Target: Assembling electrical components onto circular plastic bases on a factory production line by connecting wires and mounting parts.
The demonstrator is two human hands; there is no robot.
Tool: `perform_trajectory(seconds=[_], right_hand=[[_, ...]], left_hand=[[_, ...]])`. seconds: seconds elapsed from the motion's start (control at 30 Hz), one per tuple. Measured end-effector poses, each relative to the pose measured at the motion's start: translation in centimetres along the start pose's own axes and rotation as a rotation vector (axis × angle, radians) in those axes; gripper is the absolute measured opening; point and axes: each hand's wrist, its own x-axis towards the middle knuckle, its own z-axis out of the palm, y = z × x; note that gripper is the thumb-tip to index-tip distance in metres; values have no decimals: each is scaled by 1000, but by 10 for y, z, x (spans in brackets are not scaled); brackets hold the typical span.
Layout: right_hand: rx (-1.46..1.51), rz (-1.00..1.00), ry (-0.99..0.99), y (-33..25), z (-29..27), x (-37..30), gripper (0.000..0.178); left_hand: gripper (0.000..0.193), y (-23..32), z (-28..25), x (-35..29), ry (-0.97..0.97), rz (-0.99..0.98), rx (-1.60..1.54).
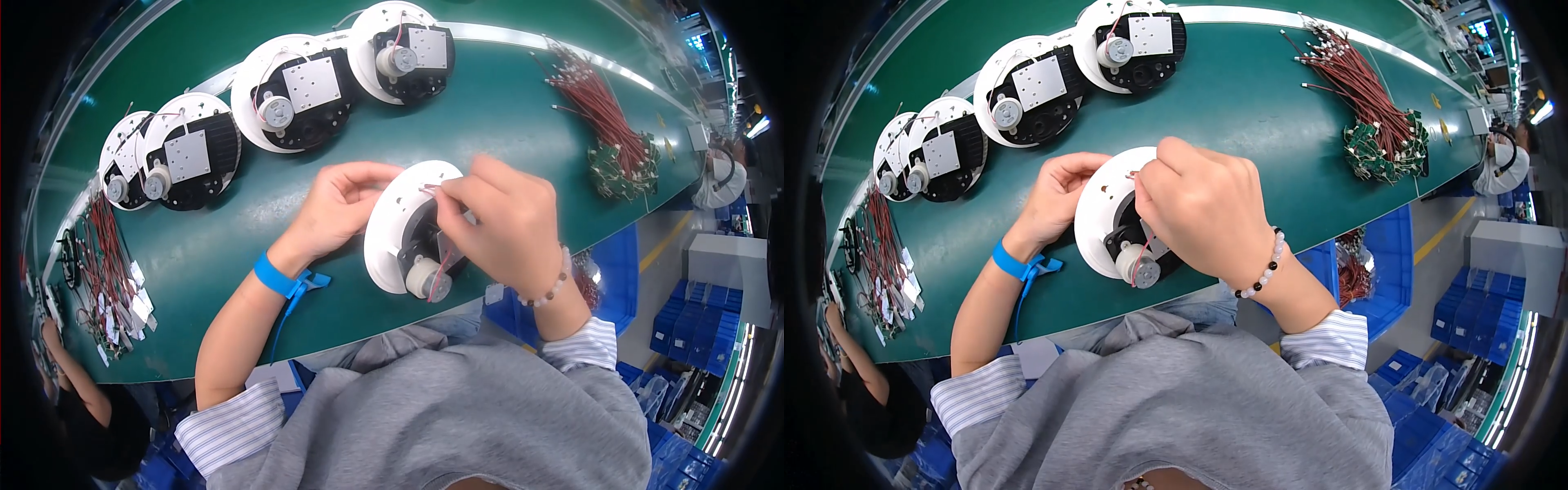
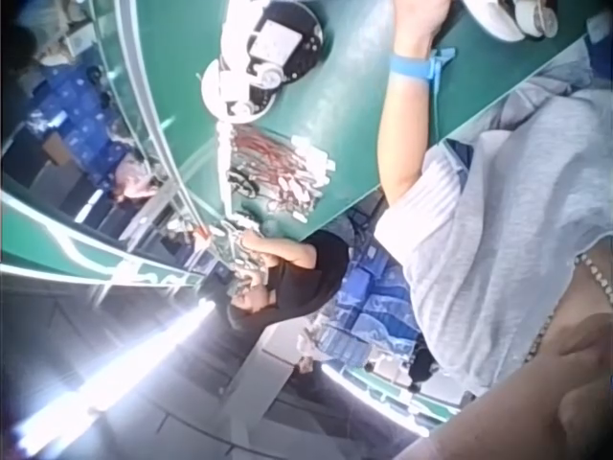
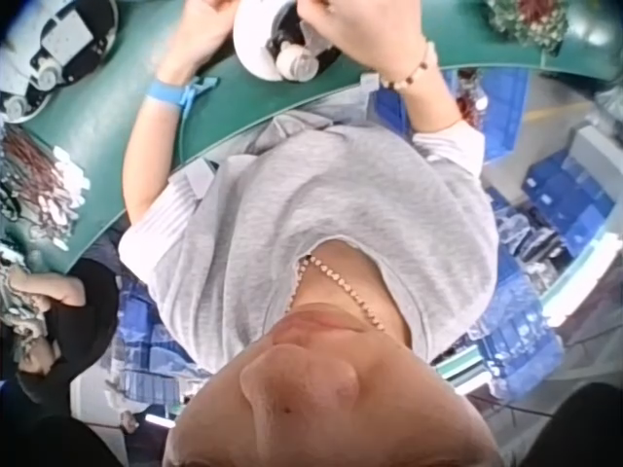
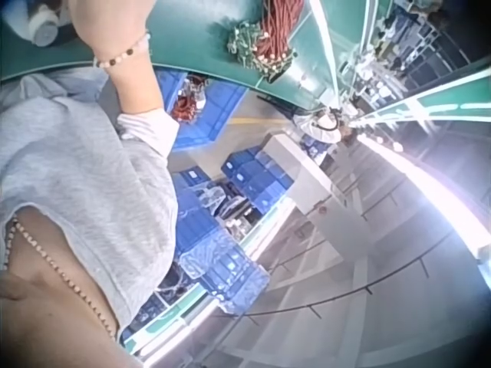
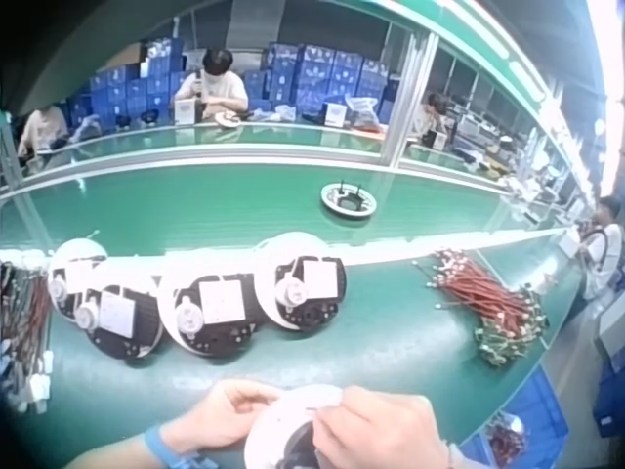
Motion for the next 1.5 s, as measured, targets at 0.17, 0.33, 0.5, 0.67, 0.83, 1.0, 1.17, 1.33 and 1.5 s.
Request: perform_trajectory(seconds=[0.17, 0.33, 0.5, 0.67, 0.83, 1.0, 1.17, 1.33, 1.5], right_hand=[[87, -3, -61, 5, 3, 3, 8], [109, -25, -107, 5, 9, 8, 7], [303, 15, -172, 23, 4, 20, 11], [1181, 539, -763, 53, 29, 28, 21], [1283, 433, -770, 72, 35, 15, 16], [1362, 452, -848, 76, 40, 9, 17], [1453, 489, -860, 70, 42, 7, 20], [1555, 561, -809, 64, 43, 4, 21], [1330, 474, -672, 52, 50, 5, 20]], left_hand=[[22, 0, 5, -2, 48, 79, 57], [17, -3, 3, -1, 67, 59, 52], [15, -2, 1, 0, 64, 97, 65], [11, 1, -1, -1, 192, 57, 137], [8, 40, -21, -23, 499, 334, 633], [11, 78, -61, -99, 801, 311, 885], [10, 62, -57, -132, 979, 202, 832], [11, 72, -33, -128, 897, -183, 1517], [24, 85, 22, -84, 856, 645, 1457]])
